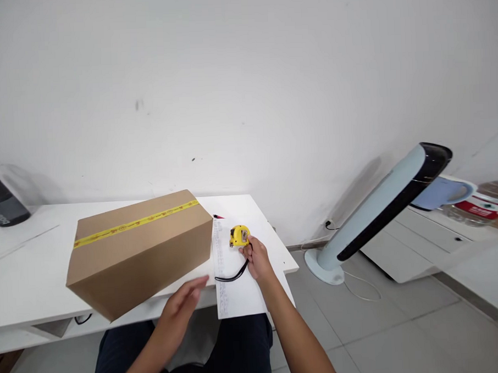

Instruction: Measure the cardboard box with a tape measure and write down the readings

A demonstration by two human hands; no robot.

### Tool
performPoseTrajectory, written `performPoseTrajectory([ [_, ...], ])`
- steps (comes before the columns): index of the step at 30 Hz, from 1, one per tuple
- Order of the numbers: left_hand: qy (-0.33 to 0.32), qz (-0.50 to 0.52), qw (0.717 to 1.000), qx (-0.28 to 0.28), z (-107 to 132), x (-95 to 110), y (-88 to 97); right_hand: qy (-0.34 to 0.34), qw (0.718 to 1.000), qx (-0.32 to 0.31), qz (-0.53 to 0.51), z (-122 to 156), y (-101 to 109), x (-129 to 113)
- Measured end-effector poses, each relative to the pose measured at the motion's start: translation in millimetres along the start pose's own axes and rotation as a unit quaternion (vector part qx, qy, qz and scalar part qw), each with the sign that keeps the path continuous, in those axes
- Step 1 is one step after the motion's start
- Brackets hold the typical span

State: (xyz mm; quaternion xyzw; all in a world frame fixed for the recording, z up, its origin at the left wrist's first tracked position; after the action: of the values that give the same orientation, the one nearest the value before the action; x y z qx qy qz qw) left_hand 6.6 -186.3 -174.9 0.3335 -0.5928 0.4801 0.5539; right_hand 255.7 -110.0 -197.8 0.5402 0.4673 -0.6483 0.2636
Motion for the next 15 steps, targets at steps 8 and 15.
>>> performPoseTrajectory([
  [8, -0.211, -0.227, 0.903, 0.299, 113.2, -2.1, 125.5, -0.025, 0.999, 0.042, -0.008, -19.8, -20.6, -8.2],
  [15, -0.168, -0.237, 0.885, 0.363, 134.1, 22.8, 182.0, 0.055, 0.993, 0.079, -0.074, -5.7, -57.1, -72.8],
])
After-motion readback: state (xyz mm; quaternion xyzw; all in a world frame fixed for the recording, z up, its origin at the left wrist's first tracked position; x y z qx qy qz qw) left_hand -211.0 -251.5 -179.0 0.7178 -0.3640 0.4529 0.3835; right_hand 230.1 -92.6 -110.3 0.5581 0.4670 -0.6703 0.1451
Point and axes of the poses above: each hand's wrist, its own z-axis away from the middle knuckle, its own y-axis out of the back of the hand, x = y × z, the point moved 2 cm from there along -z, towards the middle knuckle, and after that the axes turned 8 degrees about z, right-handed, at the moved point
